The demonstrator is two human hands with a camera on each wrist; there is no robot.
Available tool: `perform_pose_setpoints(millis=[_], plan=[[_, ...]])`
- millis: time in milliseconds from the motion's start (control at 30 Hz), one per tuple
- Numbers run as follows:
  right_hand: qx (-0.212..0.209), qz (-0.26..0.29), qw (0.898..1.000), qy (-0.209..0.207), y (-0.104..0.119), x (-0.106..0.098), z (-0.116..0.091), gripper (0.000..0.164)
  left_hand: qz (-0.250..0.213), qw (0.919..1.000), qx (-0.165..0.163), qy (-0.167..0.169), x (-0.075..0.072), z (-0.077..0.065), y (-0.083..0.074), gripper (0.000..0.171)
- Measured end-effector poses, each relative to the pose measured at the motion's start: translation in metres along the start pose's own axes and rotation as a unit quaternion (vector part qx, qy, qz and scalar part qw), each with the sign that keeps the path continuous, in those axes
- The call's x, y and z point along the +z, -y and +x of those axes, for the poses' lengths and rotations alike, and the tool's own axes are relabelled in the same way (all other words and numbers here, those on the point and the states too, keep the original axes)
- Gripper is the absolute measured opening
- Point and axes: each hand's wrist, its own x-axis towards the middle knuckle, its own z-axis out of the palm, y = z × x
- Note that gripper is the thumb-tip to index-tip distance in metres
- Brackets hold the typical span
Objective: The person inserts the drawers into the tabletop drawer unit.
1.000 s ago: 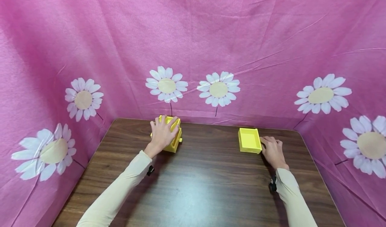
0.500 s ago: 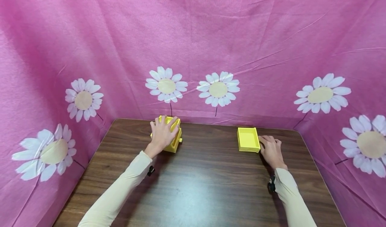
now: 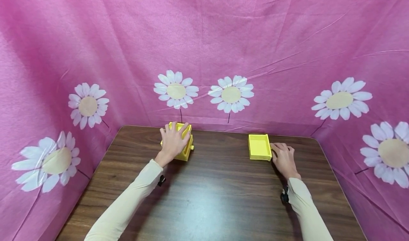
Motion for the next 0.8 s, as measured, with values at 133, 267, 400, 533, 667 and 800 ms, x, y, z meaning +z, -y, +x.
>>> perform_pose_setpoints(millis=[133, 267, 400, 533, 667, 800], plan=[[-0.005, 0.006, 1.0, -0.009, 0.0021, 0.0025, 0.0011, 0.035, -0.005, 1.0, -0.002, 0.001, -0.0002, 0.0001, 0.0002, 0.05], [-0.008, 0.013, 1.0, -0.015, 0.0048, 0.0027, 0.0023, 0.035, -0.007, 1.0, -0.001, 0.002, -0.0001, 0.0005, 0.0, 0.051], [-0.008, 0.013, 1.0, -0.014, 0.0064, 0.002, 0.0042, 0.034, -0.005, 1.0, -0.001, 0.002, -0.0005, 0.0012, -0.0008, 0.049], [-0.008, 0.014, 1.0, -0.016, 0.0073, 0.0027, 0.0055, 0.034, -0.004, 0.9999, -0.005, 0.009, -0.0017, 0.0015, -0.0019, 0.049], [-0.013, 0.016, 1.0, -0.023, 0.0076, 0.0049, 0.0062, 0.036, -0.004, 0.9999, -0.008, 0.015, -0.0023, 0.0011, -0.0021, 0.049], [-0.02, 0.018, 0.999, -0.033, 0.0081, 0.0071, 0.0076, 0.037, -0.001, 0.9999, -0.007, 0.011, -0.0017, 0.0005, -0.0016, 0.049]])
